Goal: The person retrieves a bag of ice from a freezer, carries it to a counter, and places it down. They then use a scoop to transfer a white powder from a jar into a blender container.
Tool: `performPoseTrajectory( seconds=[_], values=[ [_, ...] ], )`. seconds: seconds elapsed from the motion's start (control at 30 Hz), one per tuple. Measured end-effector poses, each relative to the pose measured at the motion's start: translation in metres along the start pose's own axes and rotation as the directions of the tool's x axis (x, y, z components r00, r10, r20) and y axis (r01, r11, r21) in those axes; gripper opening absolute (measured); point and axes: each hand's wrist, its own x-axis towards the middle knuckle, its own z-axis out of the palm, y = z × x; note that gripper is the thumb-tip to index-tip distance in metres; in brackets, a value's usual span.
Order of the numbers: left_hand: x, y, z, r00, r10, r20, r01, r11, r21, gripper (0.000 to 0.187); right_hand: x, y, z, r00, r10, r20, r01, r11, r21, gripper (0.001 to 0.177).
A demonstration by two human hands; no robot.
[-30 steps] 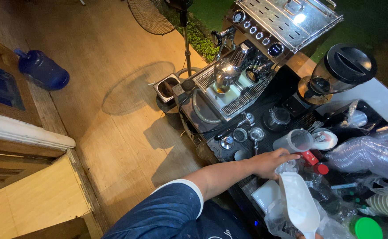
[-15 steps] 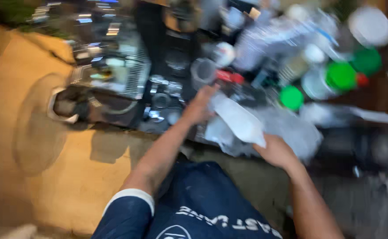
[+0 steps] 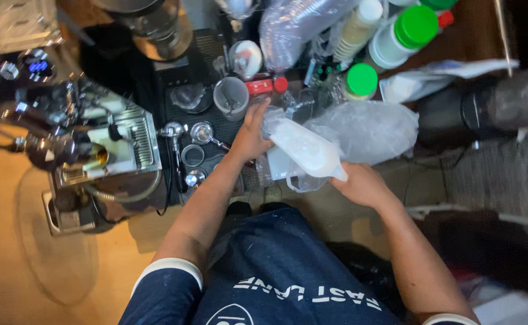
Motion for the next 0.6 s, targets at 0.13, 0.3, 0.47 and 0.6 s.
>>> performPoseTrajectory(
  seconds=[0.13, 0.3, 0.47, 0.6],
  values=[
    [0.007, -0.006, -0.004, 0.999, 0.029, 0.036, -0.029, 0.999, -0.024, 0.11, -0.007, -0.011, 0.017, 0.994, 0.09, -0.054, -0.085, 0.992, 0.097, 0.032],
    [0.01, -0.011, -0.007, 0.996, 0.087, 0.035, -0.087, 0.996, -0.012, 0.112, -0.017, 0.001, 0.055, 0.987, 0.118, -0.112, -0.087, 0.964, 0.252, 0.032],
    [0.004, -0.009, -0.004, 0.997, 0.028, 0.073, -0.029, 1.0, 0.006, 0.114, -0.029, 0.014, 0.117, 0.947, 0.138, -0.291, 0.029, 0.864, 0.502, 0.027],
    [0.003, -0.006, -0.004, 0.994, 0.061, 0.09, -0.064, 0.997, 0.037, 0.115, -0.043, 0.01, 0.165, 0.922, 0.179, -0.345, 0.087, 0.771, 0.631, 0.031]
  ],
)
